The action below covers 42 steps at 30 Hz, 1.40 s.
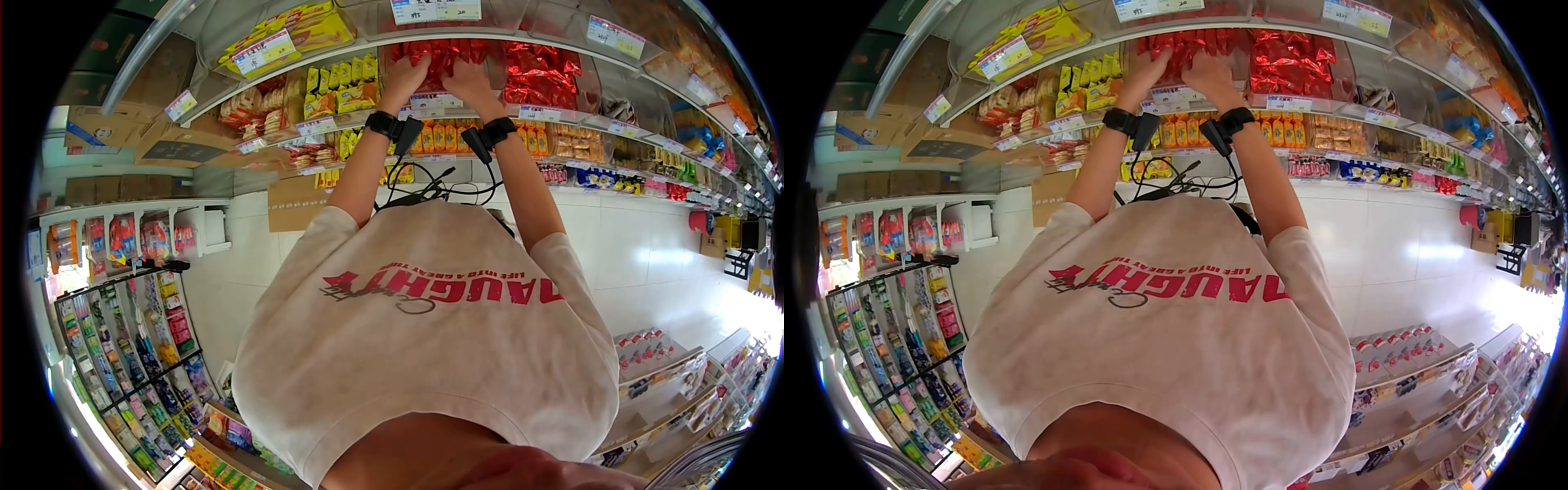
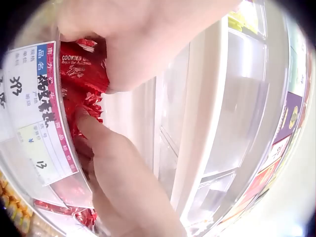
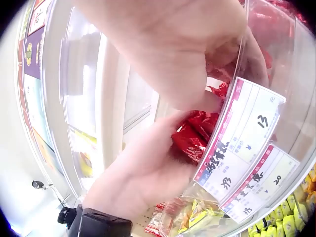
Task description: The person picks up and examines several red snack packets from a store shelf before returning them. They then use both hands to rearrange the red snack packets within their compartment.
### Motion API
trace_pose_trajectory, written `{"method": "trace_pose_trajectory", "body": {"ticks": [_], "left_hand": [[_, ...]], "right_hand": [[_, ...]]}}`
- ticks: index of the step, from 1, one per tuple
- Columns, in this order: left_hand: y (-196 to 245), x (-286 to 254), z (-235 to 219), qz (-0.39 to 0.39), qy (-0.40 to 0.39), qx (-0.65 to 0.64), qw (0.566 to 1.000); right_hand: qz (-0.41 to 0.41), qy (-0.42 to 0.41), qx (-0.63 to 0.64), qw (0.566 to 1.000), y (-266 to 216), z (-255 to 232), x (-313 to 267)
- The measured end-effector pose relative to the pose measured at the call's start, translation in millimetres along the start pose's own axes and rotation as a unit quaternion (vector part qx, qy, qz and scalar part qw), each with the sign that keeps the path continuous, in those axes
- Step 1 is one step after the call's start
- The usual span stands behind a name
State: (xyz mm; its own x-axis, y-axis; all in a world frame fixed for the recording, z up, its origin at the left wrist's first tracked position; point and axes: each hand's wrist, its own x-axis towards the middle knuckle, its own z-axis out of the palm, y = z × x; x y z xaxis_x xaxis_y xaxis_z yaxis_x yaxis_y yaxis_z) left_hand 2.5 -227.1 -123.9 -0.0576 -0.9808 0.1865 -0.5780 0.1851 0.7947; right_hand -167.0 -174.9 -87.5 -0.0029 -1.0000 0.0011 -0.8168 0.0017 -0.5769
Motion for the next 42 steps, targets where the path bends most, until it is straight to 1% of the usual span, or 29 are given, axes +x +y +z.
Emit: {"method": "trace_pose_trajectory", "body": {"ticks": [2, 3, 4, 6, 8, 10, 11, 13, 15, 16, 18, 20, 21, 22, 24, 27, 29, 30, 33, 35, 36, 37, 39, 40, 42], "left_hand": [[46, -13, -27, -0.048, -0.084, 0.040, 0.995], [57, -17, -33, -0.071, -0.125, 0.060, 0.988], [49, -16, -28, -0.045, -0.090, 0.065, 0.993], [15, -9, -9, 0.008, -0.019, 0.077, 0.997], [-23, 2, 8, 0.116, 0.040, 0.078, 0.989], [-24, 6, 7, 0.132, 0.036, 0.104, 0.985], [-25, 7, 6, 0.093, 0.002, 0.131, 0.987], [-5, 2, -6, 0.019, -0.067, 0.140, 0.988], [19, -1, -17, -0.047, -0.135, 0.102, 0.984], [21, -2, -19, -0.040, -0.131, 0.097, 0.986], [19, -4, -21, -0.031, -0.121, 0.088, 0.988], [6, 0, -18, 0.030, -0.133, 0.135, 0.981], [7, 0, -19, 0.060, -0.139, 0.158, 0.976], [7, -2, -19, 0.084, -0.104, 0.164, 0.977], [12, -15, -18, 0.131, -0.032, 0.175, 0.975], [52, -31, -28, 0.097, -0.034, 0.260, 0.960], [38, -25, -21, 0.106, -0.008, 0.232, 0.967], [39, -24, -22, 0.111, 0.006, 0.218, 0.969], [42, -26, -17, 0.103, 0.066, 0.231, 0.965], [26, -29, -14, 0.185, 0.106, 0.261, 0.942], [26, -32, -15, 0.225, 0.125, 0.275, 0.927], [26, -32, -15, 0.197, 0.066, 0.256, 0.944], [23, -45, -13, 0.133, -0.058, 0.217, 0.965], [22, -50, -10, 0.161, -0.025, 0.216, 0.963], [26, -56, -8, 0.167, -0.010, 0.246, 0.955]], "right_hand": [[-0.003, -0.001, -0.009, 1.000, -1, 0, -3], [-0.007, 0.003, -0.015, 1.000, -2, 0, -4], [-0.010, 0.007, -0.021, 1.000, -2, 0, -5], [-0.015, 0.013, -0.032, 0.999, -1, 4, -6], [-0.009, 0.013, -0.050, 0.999, -2, 6, -6], [0.008, 0.008, -0.076, 0.997, -6, 7, -5], [0.018, -0.011, -0.071, 0.997, -6, 6, -5], [0.038, -0.048, -0.058, 0.996, -8, 3, -4], [0.017, -0.037, -0.065, 0.997, -5, 9, -3], [0.007, -0.031, -0.070, 0.997, -2, 10, -1], [0.018, -0.042, -0.061, 0.997, -2, 7, 0], [0.024, -0.061, -0.054, 0.996, -5, 4, 0], [0.026, -0.074, -0.051, 0.996, -5, 4, 2], [0.027, -0.086, -0.048, 0.995, -5, 4, 2], [0.024, -0.077, -0.045, 0.996, -8, 2, 1], [0.025, -0.072, -0.045, 0.996, -4, 11, 11], [0.021, -0.067, -0.044, 0.997, 2, 23, 22], [0.017, -0.061, -0.042, 0.997, 2, 25, 25], [0.015, -0.054, -0.029, 0.998, 4, 29, 27], [0.013, -0.037, -0.016, 0.999, 4, 26, 24], [0.010, -0.022, -0.009, 1.000, 4, 27, 21], [0.008, -0.006, -0.001, 1.000, 4, 26, 21], [0.020, -0.021, -0.006, 1.000, 0, 19, 18], [0.026, -0.031, -0.008, 0.999, -3, 17, 13], [0.028, -0.022, 0.004, 0.999, -4, 17, 11]]}}
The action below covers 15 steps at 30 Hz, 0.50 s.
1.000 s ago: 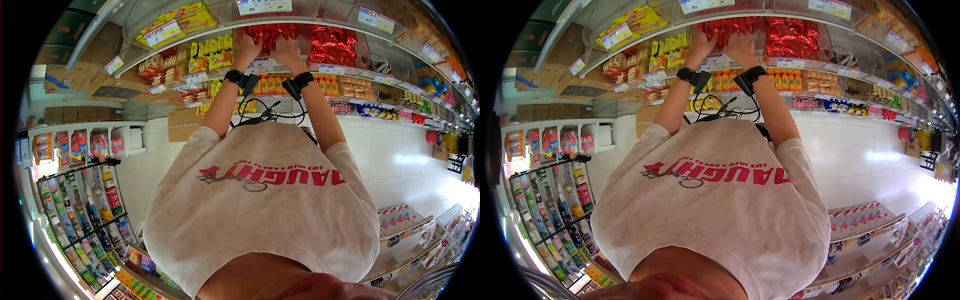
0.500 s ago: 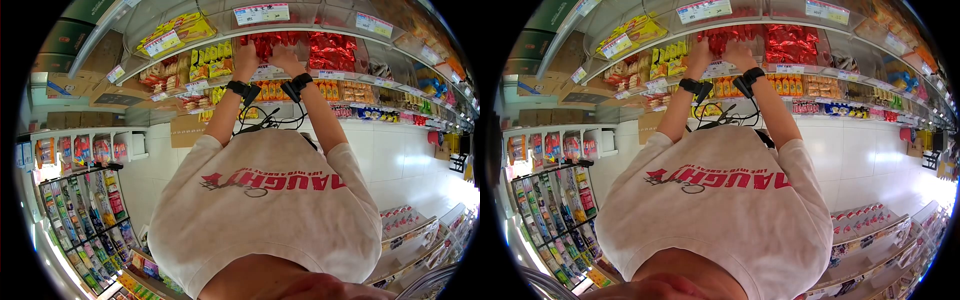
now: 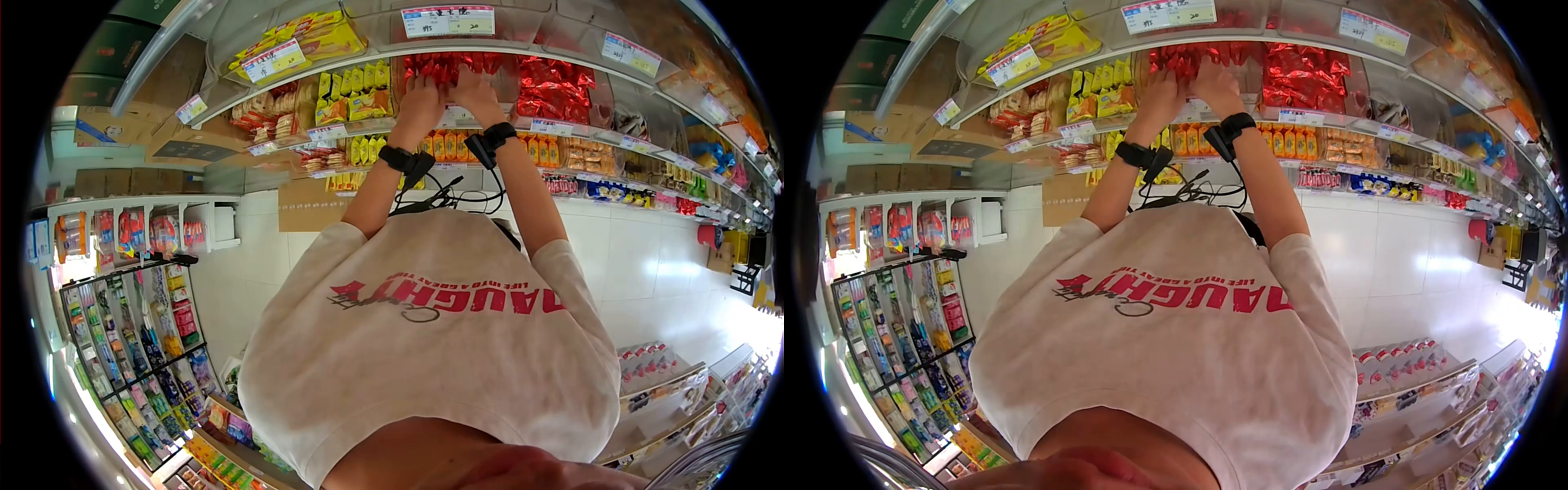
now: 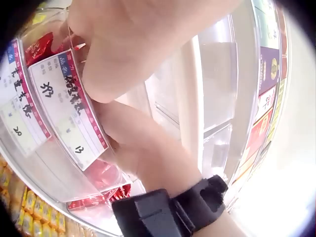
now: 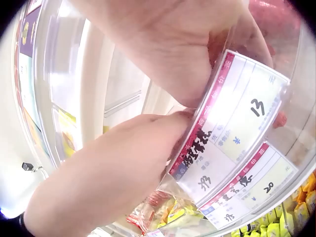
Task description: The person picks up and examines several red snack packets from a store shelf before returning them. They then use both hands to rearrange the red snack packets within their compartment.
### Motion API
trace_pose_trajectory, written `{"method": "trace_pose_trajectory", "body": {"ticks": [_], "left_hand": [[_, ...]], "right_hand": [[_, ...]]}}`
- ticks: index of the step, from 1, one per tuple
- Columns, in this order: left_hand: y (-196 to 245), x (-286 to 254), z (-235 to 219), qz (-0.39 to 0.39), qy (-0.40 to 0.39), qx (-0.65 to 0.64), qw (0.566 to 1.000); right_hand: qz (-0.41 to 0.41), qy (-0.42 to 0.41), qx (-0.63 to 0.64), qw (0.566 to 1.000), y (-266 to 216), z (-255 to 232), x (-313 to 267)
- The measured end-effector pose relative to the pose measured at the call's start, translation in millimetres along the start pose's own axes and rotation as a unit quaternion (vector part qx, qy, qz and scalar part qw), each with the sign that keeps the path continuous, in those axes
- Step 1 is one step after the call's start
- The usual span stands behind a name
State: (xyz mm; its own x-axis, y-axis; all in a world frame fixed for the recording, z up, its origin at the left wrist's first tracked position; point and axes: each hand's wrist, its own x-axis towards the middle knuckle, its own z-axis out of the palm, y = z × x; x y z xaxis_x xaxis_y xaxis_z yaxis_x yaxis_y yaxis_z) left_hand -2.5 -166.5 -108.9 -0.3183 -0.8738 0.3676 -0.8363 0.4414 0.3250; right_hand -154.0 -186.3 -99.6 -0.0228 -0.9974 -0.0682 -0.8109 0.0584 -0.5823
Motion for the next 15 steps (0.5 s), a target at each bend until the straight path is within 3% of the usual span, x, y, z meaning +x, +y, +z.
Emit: {"method": "trace_pose_trajectory", "body": {"ticks": [4, 10, 13, 15], "left_hand": [[20, -1, -13, -0.070, -0.048, 0.027, 0.996], [28, -5, -21, -0.102, -0.116, 0.055, 0.986], [30, -3, -20, -0.124, -0.058, 0.044, 0.990], [18, -1, -11, -0.071, -0.023, 0.050, 0.996]], "right_hand": [[0.011, -0.005, -0.007, 1.000, -6, -9, -3], [0.061, -0.028, -0.041, 0.997, -11, -7, 1], [0.067, -0.025, -0.043, 0.996, -11, -6, 0], [0.065, -0.017, -0.043, 0.997, -10, -5, 1]]}}
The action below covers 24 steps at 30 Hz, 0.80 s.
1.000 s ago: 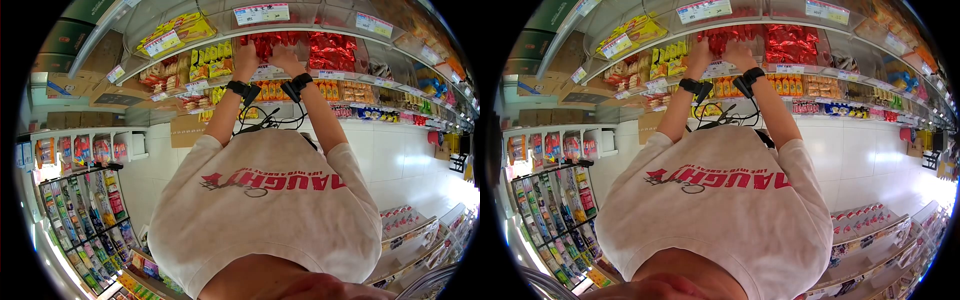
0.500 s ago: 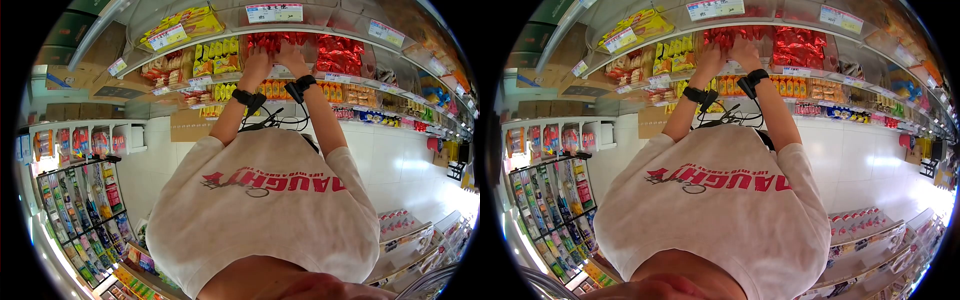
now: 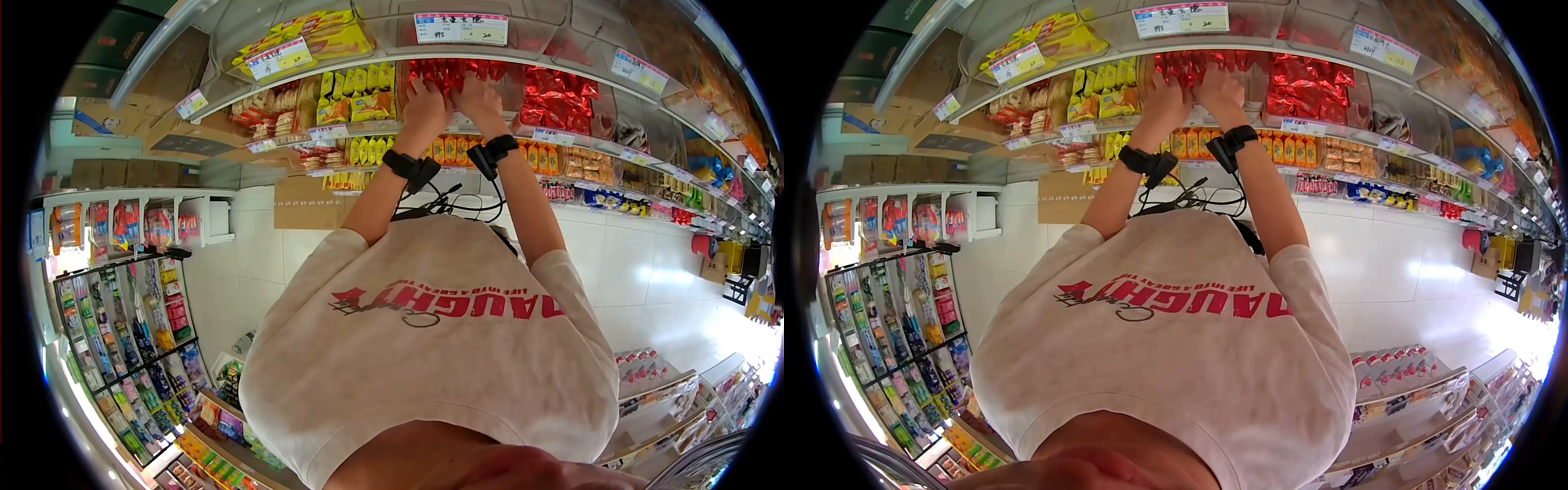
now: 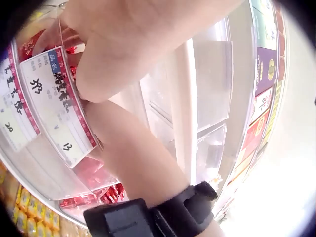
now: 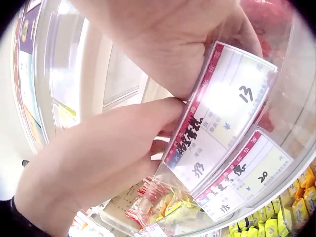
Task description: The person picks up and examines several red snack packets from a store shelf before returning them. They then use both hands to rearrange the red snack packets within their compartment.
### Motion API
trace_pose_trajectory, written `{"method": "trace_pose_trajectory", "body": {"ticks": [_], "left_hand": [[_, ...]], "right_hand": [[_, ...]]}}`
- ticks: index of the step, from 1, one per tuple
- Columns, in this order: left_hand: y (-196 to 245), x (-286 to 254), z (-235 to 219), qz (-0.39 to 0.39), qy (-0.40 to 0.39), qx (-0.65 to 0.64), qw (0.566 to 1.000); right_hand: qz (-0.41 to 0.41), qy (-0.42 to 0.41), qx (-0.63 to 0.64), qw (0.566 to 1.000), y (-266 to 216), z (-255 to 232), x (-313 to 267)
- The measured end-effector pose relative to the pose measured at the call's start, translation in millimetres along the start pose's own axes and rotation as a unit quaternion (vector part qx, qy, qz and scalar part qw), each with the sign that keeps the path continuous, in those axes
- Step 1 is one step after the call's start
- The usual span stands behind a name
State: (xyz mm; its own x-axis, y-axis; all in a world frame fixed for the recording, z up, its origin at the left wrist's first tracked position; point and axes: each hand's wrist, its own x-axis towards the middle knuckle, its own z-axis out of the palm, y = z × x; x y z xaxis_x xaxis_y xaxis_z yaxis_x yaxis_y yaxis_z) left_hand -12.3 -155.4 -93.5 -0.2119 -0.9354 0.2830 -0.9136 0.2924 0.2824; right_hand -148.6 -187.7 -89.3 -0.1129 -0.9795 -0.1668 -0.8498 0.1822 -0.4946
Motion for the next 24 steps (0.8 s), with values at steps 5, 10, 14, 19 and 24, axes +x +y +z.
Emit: {"method": "trace_pose_trajectory", "body": {"ticks": [5, 10, 14, 19, 24], "left_hand": [[-20, 3, 21, 0.084, 0.015, -0.016, 0.996], [-24, 5, 32, 0.071, 0.012, 0.014, 0.997], [-15, 14, 22, 0.013, -0.038, 0.001, 0.999], [-14, 15, 22, 0.001, 0.106, -0.087, 0.991], [-20, 4, -1, 0.075, 0.026, -0.156, 0.985]], "right_hand": [[-0.013, 0.020, 0.002, 1.000, 1, 4, 0], [-0.099, 0.004, 0.017, 0.995, 9, 0, -3], [-0.219, -0.013, 0.032, 0.975, 32, 14, 24], [-0.184, -0.010, 0.062, 0.981, 19, 14, 18], [-0.103, 0.009, 0.044, 0.994, 7, 8, 5]]}}
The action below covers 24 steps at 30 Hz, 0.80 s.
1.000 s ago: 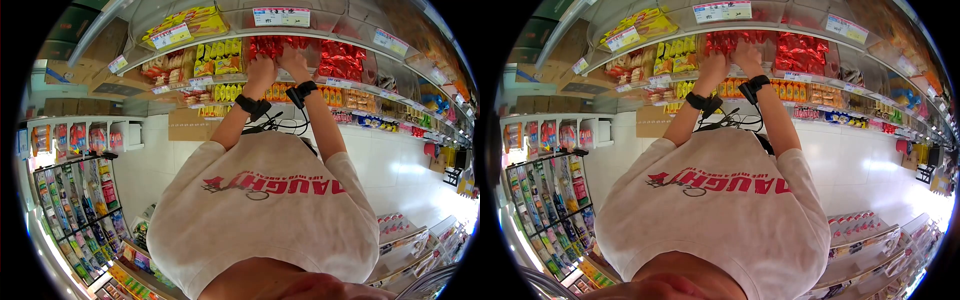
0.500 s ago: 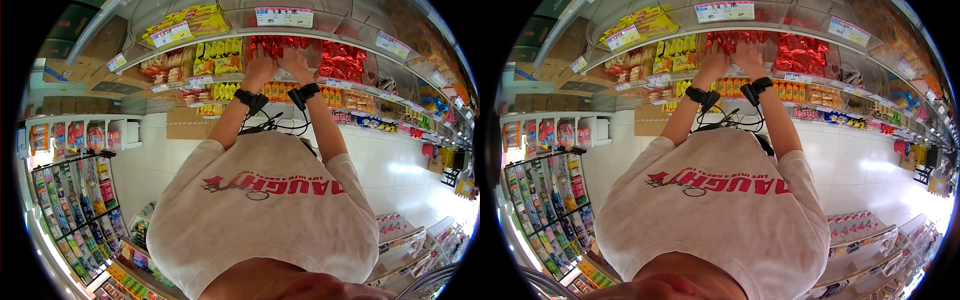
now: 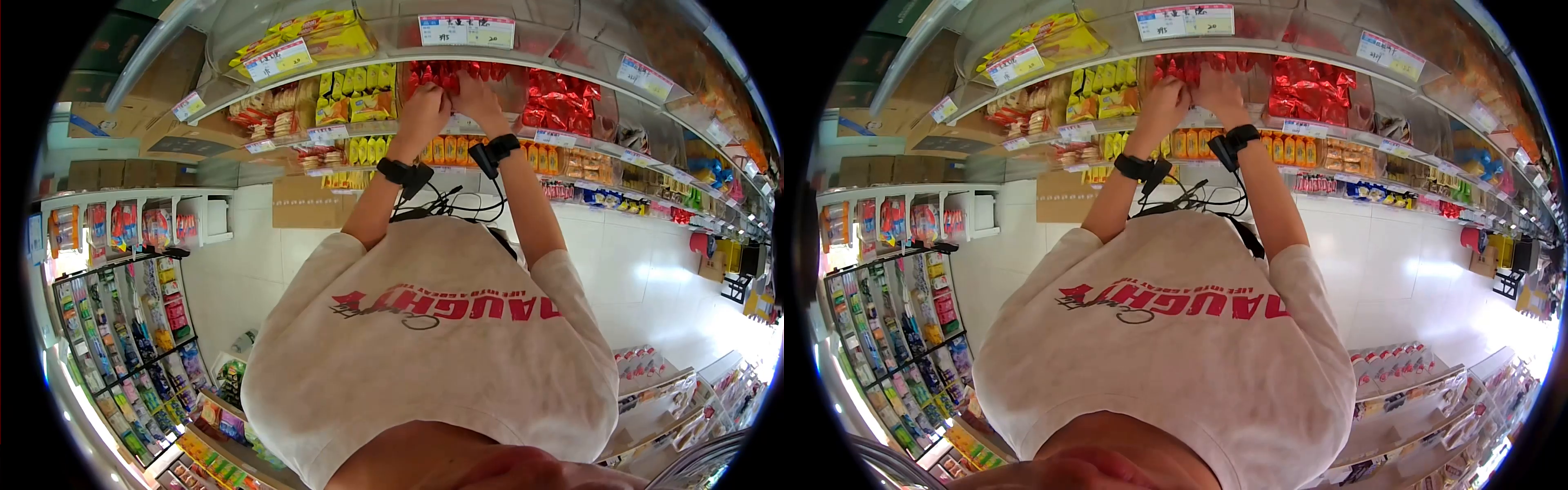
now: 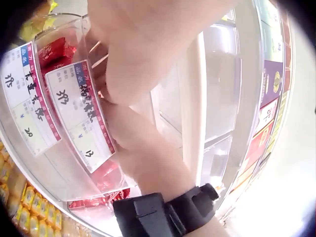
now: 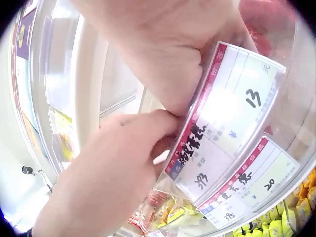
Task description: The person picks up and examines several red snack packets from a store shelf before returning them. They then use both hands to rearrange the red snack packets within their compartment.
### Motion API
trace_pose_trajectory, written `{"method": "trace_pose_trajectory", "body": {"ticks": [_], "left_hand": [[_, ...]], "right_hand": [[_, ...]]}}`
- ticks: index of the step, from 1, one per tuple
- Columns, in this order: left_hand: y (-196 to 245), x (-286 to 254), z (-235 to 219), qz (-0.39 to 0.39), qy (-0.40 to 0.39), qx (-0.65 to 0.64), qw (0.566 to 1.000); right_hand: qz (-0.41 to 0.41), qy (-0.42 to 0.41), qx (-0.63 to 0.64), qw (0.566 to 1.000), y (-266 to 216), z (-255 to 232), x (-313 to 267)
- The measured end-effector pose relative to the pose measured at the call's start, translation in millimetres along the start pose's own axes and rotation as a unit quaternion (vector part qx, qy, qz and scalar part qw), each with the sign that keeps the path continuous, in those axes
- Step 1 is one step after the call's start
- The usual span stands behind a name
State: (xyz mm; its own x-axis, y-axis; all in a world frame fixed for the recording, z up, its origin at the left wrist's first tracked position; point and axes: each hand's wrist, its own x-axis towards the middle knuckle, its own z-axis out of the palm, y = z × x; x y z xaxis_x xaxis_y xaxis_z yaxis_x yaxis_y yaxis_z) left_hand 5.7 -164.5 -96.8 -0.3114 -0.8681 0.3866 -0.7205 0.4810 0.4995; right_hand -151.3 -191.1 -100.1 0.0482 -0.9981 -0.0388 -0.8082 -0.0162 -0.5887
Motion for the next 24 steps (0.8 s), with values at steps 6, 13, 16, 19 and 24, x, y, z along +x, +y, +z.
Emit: {"method": "trace_pose_trajectory", "body": {"ticks": [6, 13, 16, 19, 24], "left_hand": [[13, -11, -8, 0.020, -0.015, 0.006, 1.000], [19, -15, -9, 0.032, -0.007, 0.001, 0.999], [24, -16, -10, 0.026, -0.018, 0.017, 0.999], [15, -17, -1, 0.049, 0.006, 0.021, 0.999], [8, -20, 8, 0.058, 0.036, 0.084, 0.994]], "right_hand": [[0.041, -0.005, 0.053, 0.998, -1, -1, 7], [0.098, -0.015, -0.012, 0.995, -2, 2, 6], [0.093, -0.026, -0.010, 0.995, -1, -1, 6], [0.095, -0.027, -0.011, 0.995, -6, -11, 1], [0.106, -0.041, 0.006, 0.993, -13, -20, -3]]}}
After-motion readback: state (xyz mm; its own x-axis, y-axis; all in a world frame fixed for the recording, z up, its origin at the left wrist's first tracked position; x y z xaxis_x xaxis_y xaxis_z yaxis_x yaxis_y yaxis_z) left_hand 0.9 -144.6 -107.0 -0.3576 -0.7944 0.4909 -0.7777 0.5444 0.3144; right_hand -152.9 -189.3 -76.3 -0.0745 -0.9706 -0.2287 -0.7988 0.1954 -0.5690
